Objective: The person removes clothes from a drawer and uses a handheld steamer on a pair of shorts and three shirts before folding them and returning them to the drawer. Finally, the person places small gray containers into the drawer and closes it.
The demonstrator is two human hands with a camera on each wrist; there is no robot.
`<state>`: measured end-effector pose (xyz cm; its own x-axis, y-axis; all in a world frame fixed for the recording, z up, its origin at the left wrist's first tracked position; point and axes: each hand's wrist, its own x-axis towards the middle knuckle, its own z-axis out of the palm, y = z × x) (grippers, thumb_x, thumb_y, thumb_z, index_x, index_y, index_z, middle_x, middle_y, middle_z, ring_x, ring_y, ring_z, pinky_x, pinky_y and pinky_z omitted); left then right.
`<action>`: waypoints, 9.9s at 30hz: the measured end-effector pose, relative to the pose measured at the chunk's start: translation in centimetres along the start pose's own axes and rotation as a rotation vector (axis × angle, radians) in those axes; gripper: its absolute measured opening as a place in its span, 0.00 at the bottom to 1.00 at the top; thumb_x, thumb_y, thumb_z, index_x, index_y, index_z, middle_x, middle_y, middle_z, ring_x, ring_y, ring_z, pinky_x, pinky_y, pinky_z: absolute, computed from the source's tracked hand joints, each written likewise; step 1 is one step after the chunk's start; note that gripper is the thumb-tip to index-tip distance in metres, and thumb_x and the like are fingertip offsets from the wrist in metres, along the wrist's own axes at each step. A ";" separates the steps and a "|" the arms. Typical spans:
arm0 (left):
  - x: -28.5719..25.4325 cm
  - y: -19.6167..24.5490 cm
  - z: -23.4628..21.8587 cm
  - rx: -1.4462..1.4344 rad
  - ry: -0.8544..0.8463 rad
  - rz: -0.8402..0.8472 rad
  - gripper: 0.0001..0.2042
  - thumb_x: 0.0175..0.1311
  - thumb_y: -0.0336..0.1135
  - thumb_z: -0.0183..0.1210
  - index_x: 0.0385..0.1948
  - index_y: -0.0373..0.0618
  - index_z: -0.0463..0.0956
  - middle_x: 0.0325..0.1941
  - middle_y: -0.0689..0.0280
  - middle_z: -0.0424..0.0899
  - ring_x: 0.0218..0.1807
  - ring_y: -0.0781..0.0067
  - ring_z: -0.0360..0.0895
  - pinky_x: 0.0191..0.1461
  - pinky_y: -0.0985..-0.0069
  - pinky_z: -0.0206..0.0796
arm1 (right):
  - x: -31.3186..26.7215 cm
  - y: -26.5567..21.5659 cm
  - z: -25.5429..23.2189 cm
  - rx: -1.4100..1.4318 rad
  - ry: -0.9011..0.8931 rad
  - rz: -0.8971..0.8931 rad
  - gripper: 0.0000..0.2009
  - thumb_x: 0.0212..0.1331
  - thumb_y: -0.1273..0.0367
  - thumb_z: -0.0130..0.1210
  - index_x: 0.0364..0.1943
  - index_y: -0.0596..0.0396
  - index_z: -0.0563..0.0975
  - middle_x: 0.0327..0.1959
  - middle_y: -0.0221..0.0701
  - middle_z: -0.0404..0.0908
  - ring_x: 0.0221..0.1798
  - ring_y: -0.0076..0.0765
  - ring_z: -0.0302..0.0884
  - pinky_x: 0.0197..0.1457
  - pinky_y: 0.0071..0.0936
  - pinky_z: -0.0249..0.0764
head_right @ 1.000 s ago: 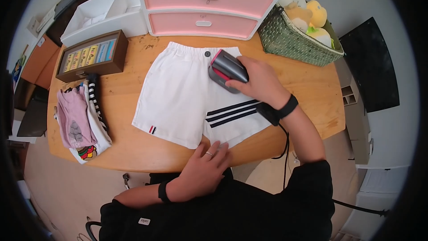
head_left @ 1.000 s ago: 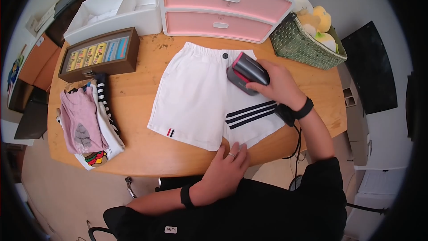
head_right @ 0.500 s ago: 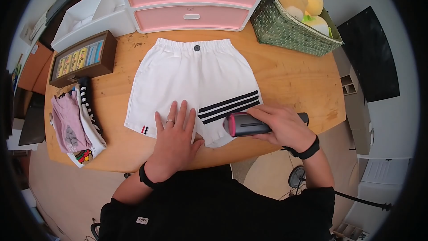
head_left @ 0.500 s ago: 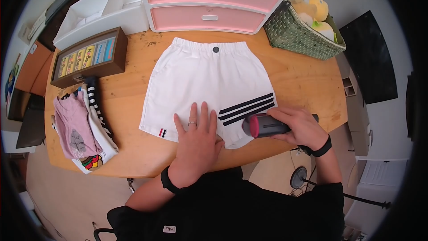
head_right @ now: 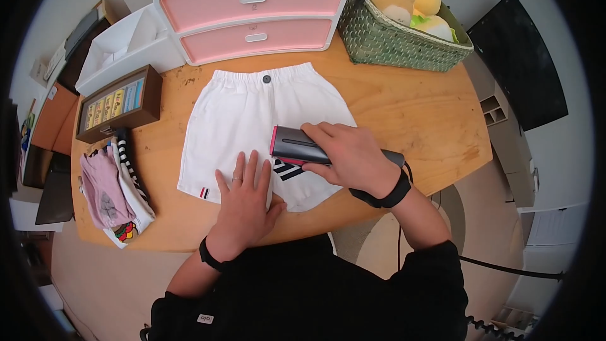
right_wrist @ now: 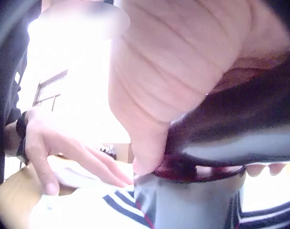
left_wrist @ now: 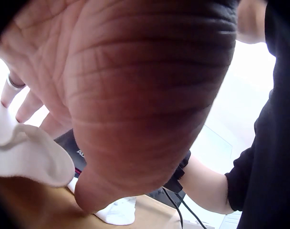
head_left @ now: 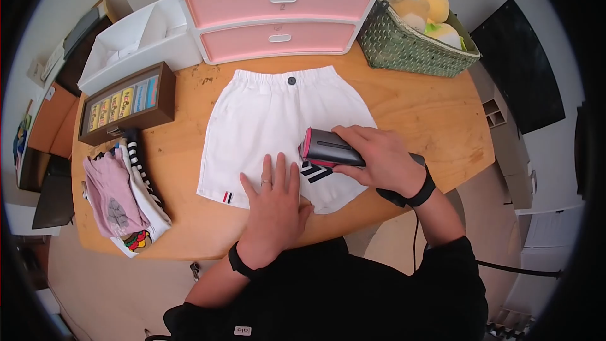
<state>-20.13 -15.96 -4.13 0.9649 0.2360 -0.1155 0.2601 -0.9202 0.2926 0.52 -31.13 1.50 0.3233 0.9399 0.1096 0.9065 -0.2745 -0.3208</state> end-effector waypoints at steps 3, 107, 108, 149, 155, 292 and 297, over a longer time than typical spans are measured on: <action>-0.1 -0.2 -0.1 -0.003 -0.014 -0.003 0.41 0.67 0.52 0.66 0.77 0.37 0.61 0.84 0.43 0.53 0.86 0.37 0.46 0.75 0.20 0.43 | 0.1 -0.2 -0.9 0.054 -0.101 0.063 0.32 0.51 0.62 0.76 0.61 0.54 0.77 0.47 0.41 0.85 0.48 0.56 0.84 0.49 0.43 0.80; 17.0 -18.7 -10.8 -0.365 -0.254 -0.417 0.24 0.62 0.43 0.73 0.51 0.34 0.80 0.44 0.58 0.87 0.40 0.65 0.90 0.38 0.71 0.85 | 5.5 -8.0 8.7 0.187 0.385 0.486 0.18 0.55 0.68 0.73 0.47 0.60 0.80 0.40 0.44 0.84 0.42 0.52 0.84 0.46 0.44 0.80; 16.9 -18.8 -10.7 -0.368 -0.286 -0.413 0.23 0.61 0.41 0.73 0.51 0.33 0.80 0.44 0.58 0.87 0.39 0.64 0.90 0.37 0.71 0.85 | 5.3 -7.2 8.7 0.308 0.302 0.511 0.19 0.54 0.66 0.73 0.47 0.61 0.80 0.38 0.44 0.84 0.41 0.52 0.84 0.45 0.43 0.80; 8.1 -16.9 -6.5 -0.203 0.420 -0.212 0.24 0.58 0.32 0.74 0.55 0.35 0.75 0.39 0.53 0.85 0.39 0.59 0.86 0.46 0.66 0.79 | 10.9 1.6 7.1 0.299 0.064 0.326 0.28 0.49 0.47 0.74 0.33 0.61 0.81 0.33 0.47 0.85 0.38 0.56 0.83 0.41 0.46 0.77; -3.3 -7.7 -6.9 -0.254 0.261 0.003 0.20 0.57 0.28 0.72 0.52 0.38 0.78 0.53 0.53 0.79 0.58 0.44 0.76 0.64 0.58 0.71 | -1.0 -0.9 6.2 0.665 -0.056 0.559 0.19 0.51 0.60 0.76 0.34 0.61 0.81 0.25 0.36 0.81 0.27 0.36 0.79 0.32 0.33 0.74; 1.7 -7.0 -3.5 -1.229 -0.365 -0.199 0.14 0.69 0.39 0.71 0.49 0.40 0.85 0.33 0.71 0.88 0.31 0.88 0.78 0.31 0.85 0.68 | -2.9 -4.1 7.0 1.852 0.049 0.665 0.22 0.68 0.72 0.64 0.65 0.64 0.75 0.60 0.39 0.84 0.58 0.34 0.85 0.62 0.34 0.82; 9.7 -9.8 -6.7 -1.347 -0.339 -0.218 0.17 0.75 0.47 0.64 0.49 0.40 0.82 0.41 0.64 0.88 0.43 0.74 0.86 0.45 0.77 0.78 | -3.9 -2.4 7.3 1.961 0.282 0.646 0.22 0.69 0.73 0.60 0.66 0.63 0.74 0.61 0.41 0.84 0.60 0.40 0.84 0.66 0.37 0.80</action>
<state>-13.03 -2.59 -1.71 0.8957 0.0698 -0.4392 0.4229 0.1717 0.8898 -4.94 -32.63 -5.05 0.5992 0.7178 -0.3546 -0.6854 0.2310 -0.6905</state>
